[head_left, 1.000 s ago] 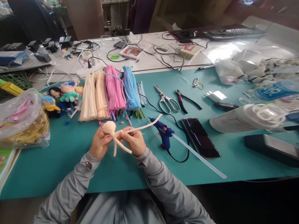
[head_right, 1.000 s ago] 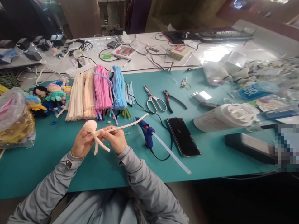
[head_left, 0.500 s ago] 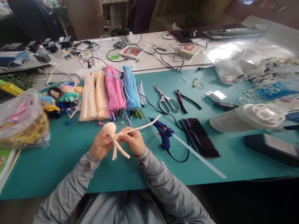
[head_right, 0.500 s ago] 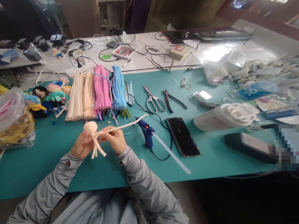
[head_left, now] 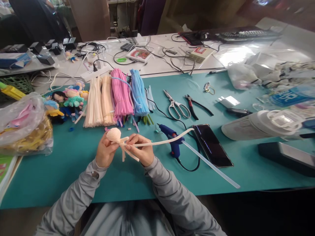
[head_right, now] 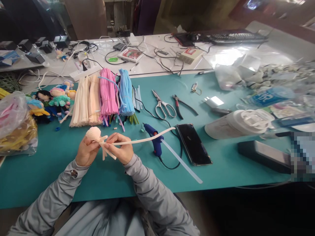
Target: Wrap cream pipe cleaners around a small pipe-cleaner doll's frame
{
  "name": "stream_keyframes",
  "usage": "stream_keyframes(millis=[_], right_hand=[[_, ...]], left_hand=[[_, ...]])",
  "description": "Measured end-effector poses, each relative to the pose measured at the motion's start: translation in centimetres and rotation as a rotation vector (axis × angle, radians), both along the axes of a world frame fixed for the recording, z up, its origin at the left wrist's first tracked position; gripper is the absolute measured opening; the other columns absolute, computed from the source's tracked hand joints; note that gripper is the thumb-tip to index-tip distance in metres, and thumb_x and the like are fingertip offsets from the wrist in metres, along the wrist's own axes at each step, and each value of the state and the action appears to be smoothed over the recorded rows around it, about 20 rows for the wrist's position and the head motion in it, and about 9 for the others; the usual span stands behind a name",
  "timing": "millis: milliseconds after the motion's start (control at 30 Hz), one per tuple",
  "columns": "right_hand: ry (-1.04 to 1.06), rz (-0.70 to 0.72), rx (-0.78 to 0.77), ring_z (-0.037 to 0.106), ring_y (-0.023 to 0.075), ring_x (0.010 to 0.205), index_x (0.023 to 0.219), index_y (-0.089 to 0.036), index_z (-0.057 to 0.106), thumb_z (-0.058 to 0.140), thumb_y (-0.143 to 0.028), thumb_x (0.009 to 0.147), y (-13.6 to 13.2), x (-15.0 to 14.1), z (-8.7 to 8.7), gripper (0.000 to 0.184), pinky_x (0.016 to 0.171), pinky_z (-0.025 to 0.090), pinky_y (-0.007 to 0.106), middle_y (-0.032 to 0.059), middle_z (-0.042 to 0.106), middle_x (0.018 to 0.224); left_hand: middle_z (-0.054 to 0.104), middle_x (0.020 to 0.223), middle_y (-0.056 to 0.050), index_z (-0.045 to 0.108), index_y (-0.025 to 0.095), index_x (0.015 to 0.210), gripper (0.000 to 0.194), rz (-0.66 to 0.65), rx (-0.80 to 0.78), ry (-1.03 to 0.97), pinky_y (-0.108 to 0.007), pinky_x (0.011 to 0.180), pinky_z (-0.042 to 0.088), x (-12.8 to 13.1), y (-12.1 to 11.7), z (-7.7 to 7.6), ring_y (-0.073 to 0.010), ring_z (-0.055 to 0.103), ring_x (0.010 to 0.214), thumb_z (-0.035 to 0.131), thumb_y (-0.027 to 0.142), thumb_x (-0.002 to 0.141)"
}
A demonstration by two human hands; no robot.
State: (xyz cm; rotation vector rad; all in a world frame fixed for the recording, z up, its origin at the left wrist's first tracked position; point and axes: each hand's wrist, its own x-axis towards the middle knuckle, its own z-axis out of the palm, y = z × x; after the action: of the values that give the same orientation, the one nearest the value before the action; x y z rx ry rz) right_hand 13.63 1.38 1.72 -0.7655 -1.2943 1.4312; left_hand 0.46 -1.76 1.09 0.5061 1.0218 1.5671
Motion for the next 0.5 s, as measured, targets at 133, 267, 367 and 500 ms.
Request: stream_keyframes(millis=[133, 267, 367, 500], right_hand=[[-0.090, 0.038, 0.062, 0.054, 0.0143, 0.059, 0.059, -0.018, 0.062, 0.070, -0.043, 0.072, 0.21, 0.27, 0.15, 0.029, 0.059, 0.046, 0.029, 0.0025, 0.059, 0.063], [-0.157, 0.032, 0.138, 0.055, 0.0152, 0.060, 0.065, -0.019, 0.068, 0.066, -0.043, 0.076, 0.36, 0.45, 0.17, 0.026, 0.060, 0.046, 0.030, 0.0035, 0.060, 0.064], [-0.155, 0.019, 0.161, 0.056, 0.0156, 0.060, 0.067, -0.019, 0.070, 0.065, -0.041, 0.077, 0.35, 0.45, 0.09, 0.024, 0.060, 0.046, 0.030, 0.0042, 0.061, 0.065], [-0.138, 0.006, 0.174, 0.056, 0.0161, 0.061, 0.069, -0.019, 0.071, 0.065, -0.040, 0.077, 0.27, 0.43, 0.00, 0.023, 0.059, 0.046, 0.030, 0.0051, 0.061, 0.067]], left_hand=[[0.063, 0.072, 0.004, 0.060, 0.021, 0.092, 0.047, -0.047, 0.012, -0.001, -0.025, 0.065, 0.051, -0.13, -0.03, -0.25, -0.0135, 0.064, 0.069, 0.082, 0.021, 0.051], [0.065, 0.074, 0.004, 0.060, 0.020, 0.093, 0.048, -0.065, -0.005, -0.016, -0.025, 0.066, 0.051, -0.28, -0.04, -0.52, -0.0134, 0.064, 0.070, 0.083, 0.020, 0.051], [0.066, 0.074, 0.003, 0.061, 0.020, 0.092, 0.048, -0.061, -0.019, -0.025, -0.024, 0.066, 0.051, -0.32, -0.04, -0.56, -0.0129, 0.064, 0.071, 0.083, 0.018, 0.049], [0.067, 0.078, 0.003, 0.062, 0.020, 0.091, 0.050, -0.038, -0.036, -0.030, -0.023, 0.067, 0.051, -0.36, 0.00, -0.51, -0.0119, 0.064, 0.072, 0.084, 0.016, 0.046]])
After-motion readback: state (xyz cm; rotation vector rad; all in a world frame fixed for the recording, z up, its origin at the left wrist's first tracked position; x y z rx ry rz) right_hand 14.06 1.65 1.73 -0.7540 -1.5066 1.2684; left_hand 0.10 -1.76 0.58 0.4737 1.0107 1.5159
